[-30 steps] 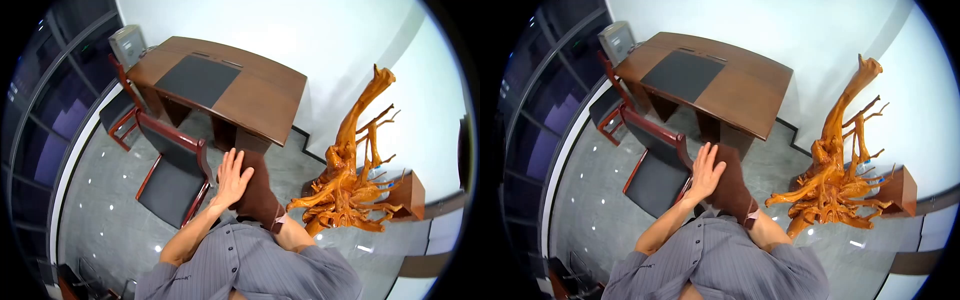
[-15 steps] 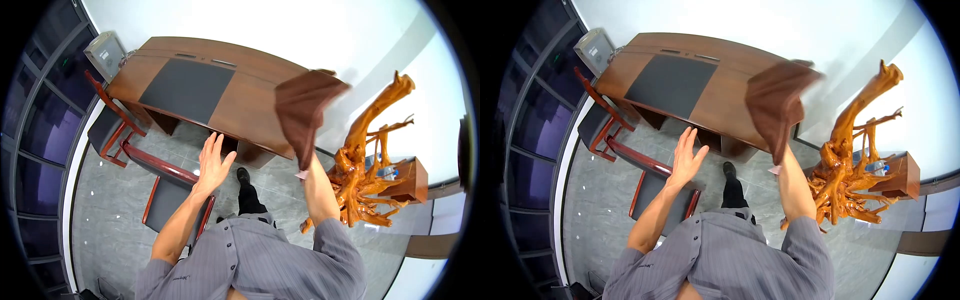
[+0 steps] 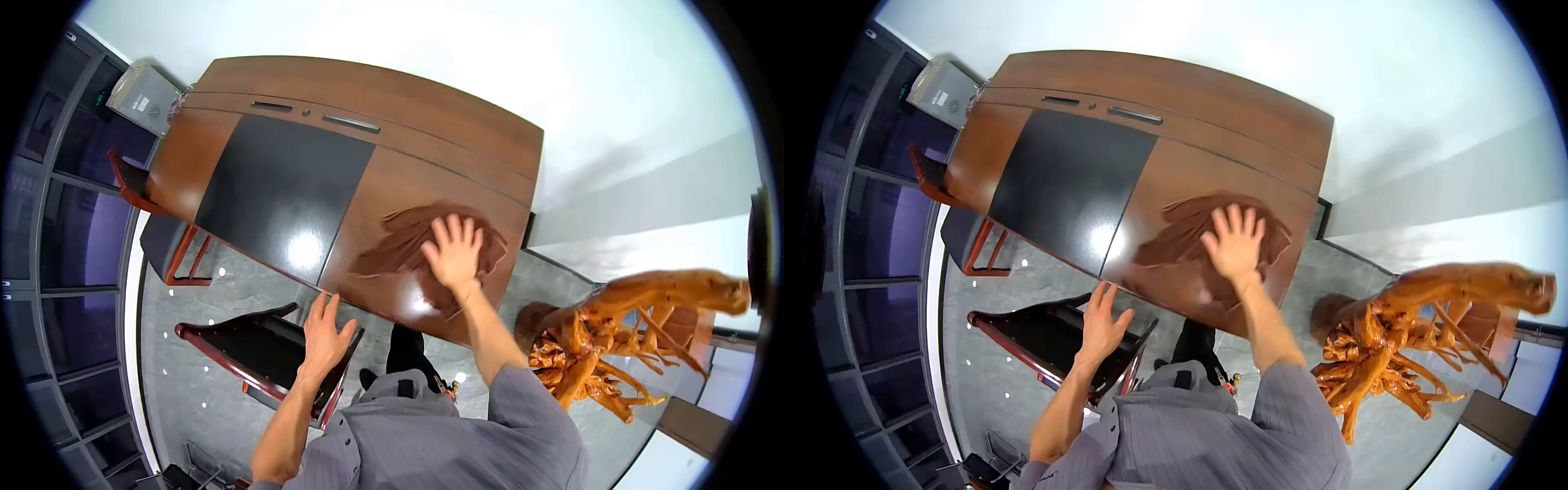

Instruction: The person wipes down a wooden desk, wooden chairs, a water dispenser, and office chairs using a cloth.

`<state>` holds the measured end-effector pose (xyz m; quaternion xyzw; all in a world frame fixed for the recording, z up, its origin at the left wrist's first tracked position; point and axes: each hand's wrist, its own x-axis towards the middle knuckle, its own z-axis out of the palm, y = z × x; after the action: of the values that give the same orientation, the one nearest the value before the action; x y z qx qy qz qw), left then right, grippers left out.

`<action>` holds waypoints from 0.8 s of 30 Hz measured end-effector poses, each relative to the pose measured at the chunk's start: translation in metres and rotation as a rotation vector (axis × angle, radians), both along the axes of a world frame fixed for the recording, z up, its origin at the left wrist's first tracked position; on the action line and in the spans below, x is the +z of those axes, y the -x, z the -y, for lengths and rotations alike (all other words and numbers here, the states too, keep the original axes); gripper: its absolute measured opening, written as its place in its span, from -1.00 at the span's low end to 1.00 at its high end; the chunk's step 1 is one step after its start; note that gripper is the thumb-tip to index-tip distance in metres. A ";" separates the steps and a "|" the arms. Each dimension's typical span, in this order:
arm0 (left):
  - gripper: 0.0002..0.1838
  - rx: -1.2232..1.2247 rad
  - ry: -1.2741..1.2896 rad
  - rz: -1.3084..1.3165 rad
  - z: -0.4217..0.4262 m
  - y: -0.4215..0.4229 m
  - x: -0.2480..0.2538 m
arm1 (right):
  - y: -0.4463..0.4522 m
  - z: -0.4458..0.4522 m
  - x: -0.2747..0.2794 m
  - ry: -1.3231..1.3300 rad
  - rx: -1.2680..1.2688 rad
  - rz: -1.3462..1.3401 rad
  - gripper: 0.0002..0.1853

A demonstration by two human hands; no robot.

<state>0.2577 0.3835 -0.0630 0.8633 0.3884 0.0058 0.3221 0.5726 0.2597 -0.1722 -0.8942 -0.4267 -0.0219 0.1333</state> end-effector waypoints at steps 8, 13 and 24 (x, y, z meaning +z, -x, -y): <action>-0.27 0.235 0.077 -0.129 -0.020 -0.009 -0.009 | -0.221 -0.144 -0.023 0.016 -0.287 0.152 -0.35; -0.23 0.202 0.063 -0.117 -0.030 -0.044 -0.021 | -0.134 -0.282 0.003 -0.020 0.259 0.028 -0.31; -0.25 0.092 0.154 -0.110 -0.034 -0.095 -0.026 | -0.267 -0.288 -0.016 0.115 0.087 0.041 -0.32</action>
<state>0.3524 0.4173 -0.0890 0.8163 0.4440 -0.0565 0.3652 0.8394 0.5479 -0.1887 -0.8804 -0.4683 -0.0097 0.0738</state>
